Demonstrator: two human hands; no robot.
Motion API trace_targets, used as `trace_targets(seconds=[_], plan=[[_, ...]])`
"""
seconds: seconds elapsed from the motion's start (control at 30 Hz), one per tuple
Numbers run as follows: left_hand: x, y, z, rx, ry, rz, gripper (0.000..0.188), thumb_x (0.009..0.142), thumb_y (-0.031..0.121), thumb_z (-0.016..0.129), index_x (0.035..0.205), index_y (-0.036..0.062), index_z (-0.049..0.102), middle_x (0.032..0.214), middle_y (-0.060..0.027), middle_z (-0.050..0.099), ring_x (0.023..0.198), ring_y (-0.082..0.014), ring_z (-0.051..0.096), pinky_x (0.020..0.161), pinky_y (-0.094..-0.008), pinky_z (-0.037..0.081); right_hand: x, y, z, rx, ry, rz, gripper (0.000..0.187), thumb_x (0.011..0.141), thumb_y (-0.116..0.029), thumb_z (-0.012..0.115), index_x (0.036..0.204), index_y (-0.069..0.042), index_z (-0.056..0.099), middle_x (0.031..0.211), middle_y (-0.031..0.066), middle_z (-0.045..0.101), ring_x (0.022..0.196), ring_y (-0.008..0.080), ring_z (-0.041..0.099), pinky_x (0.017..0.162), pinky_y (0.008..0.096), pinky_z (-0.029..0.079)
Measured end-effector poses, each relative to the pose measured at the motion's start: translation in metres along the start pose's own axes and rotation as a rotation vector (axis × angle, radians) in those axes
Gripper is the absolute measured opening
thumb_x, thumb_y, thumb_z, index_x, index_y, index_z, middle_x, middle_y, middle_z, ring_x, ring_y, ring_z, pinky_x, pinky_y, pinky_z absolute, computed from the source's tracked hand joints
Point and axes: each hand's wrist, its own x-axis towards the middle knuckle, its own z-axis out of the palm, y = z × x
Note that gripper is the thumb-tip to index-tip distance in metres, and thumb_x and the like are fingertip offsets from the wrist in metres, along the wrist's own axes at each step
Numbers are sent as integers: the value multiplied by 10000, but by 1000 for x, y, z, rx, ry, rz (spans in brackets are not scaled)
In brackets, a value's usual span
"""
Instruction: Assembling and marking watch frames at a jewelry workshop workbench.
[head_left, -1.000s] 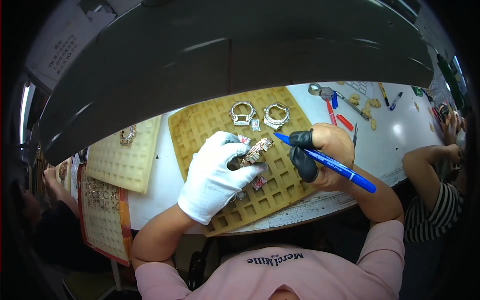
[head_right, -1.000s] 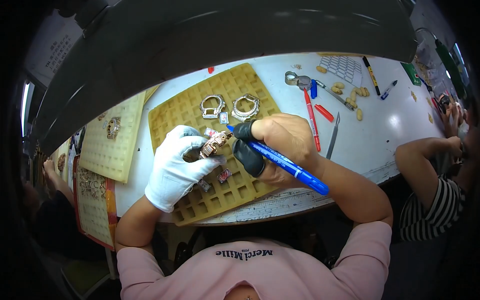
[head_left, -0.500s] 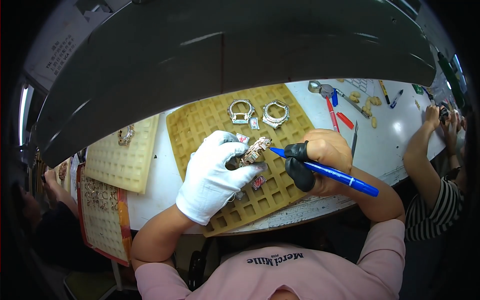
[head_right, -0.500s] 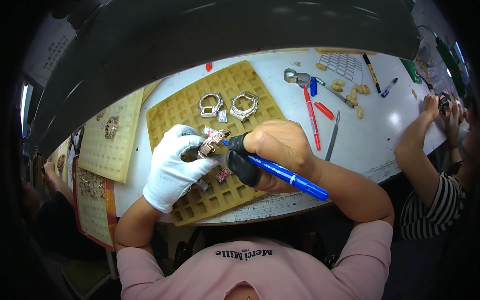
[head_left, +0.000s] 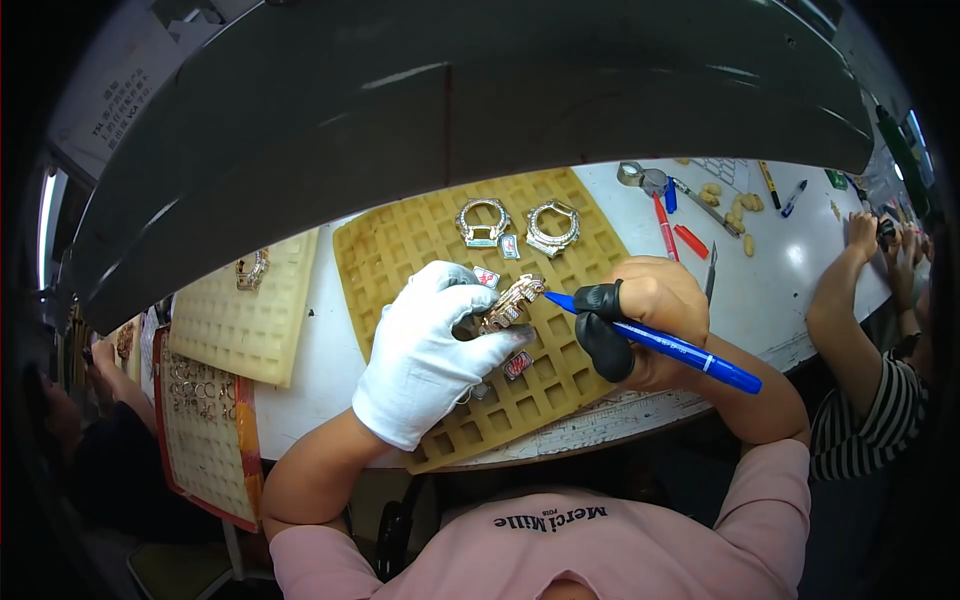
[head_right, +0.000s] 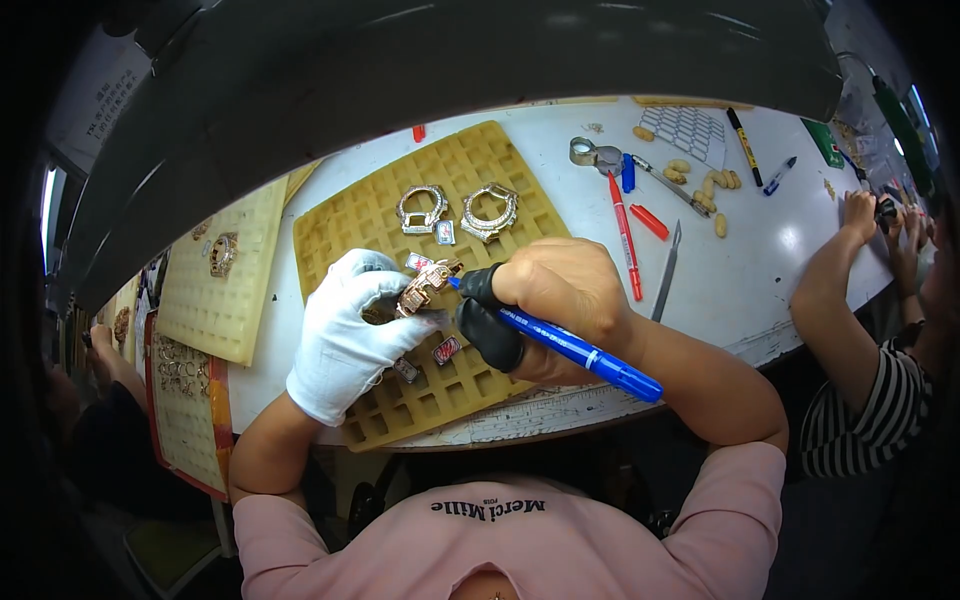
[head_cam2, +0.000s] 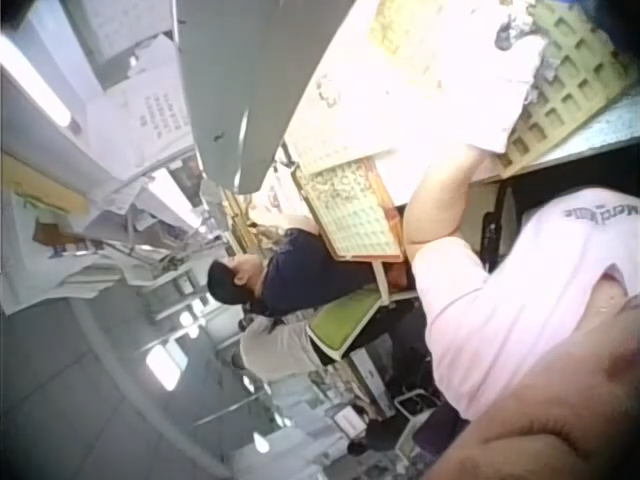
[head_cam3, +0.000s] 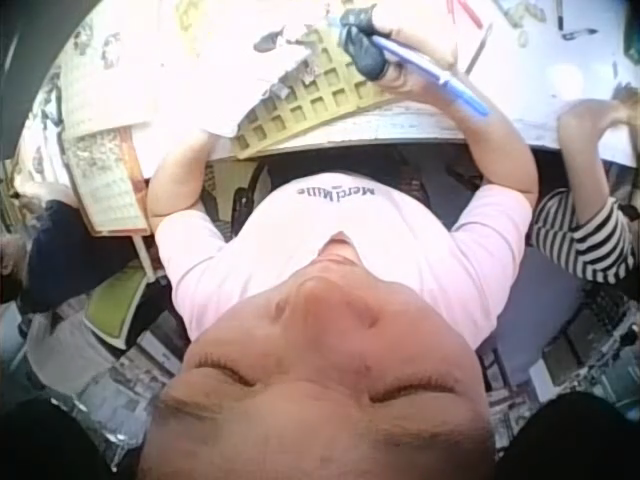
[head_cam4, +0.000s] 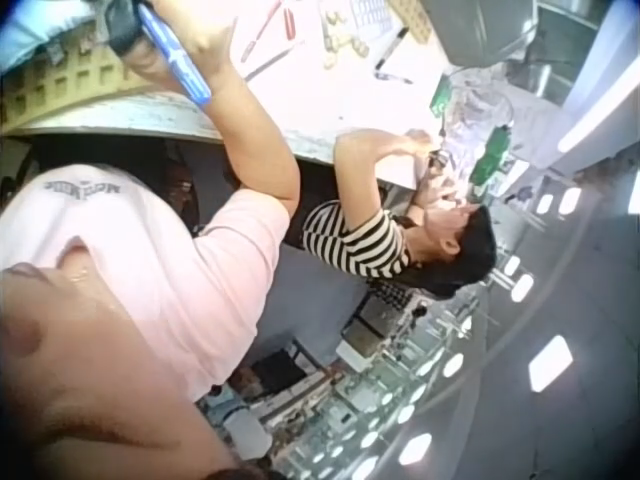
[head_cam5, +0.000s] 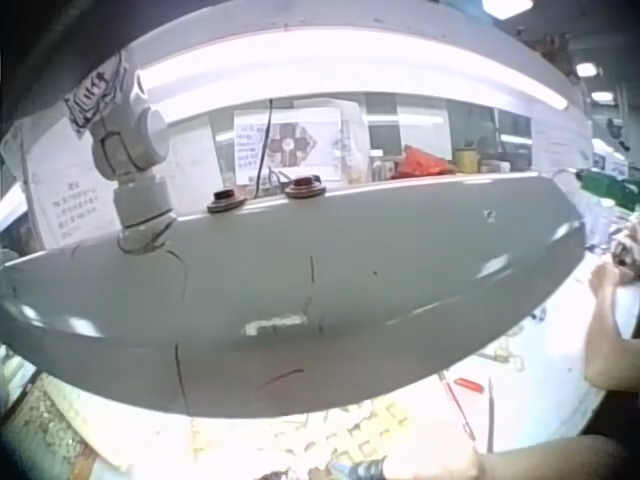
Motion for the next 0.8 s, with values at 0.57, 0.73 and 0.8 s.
trace_targets(seconds=[0.57, 0.73, 0.8], plan=[[-2, -1, 2, 21, 29, 35, 252, 681, 239, 821, 829, 77, 697, 860, -92, 602, 802, -286, 596, 689, -383, 489, -3, 4, 2, 0, -29, -18, 172, 849, -38, 655, 983, -16, 549, 684, 83, 619, 500, 190, 574, 457, 303, 429], [0, -1, 3, 49, 11, 36, 253, 679, 233, 822, 832, 76, 696, 869, -89, 598, 809, -282, 597, 698, -382, 491, 0, 1, 7, 12, 13, -2, 166, 837, -25, 671, 963, -9, 564, 680, 96, 620, 482, 191, 564, 444, 297, 411], [-2, -2, 5, 39, 41, 53, 254, 679, 232, 822, 838, 79, 697, 887, -87, 603, 808, -285, 598, 699, -382, 492, 2, -1, 7, -8, 13, -9, 172, 849, -53, 680, 957, -21, 550, 683, 91, 620, 484, 195, 565, 450, 303, 415]])
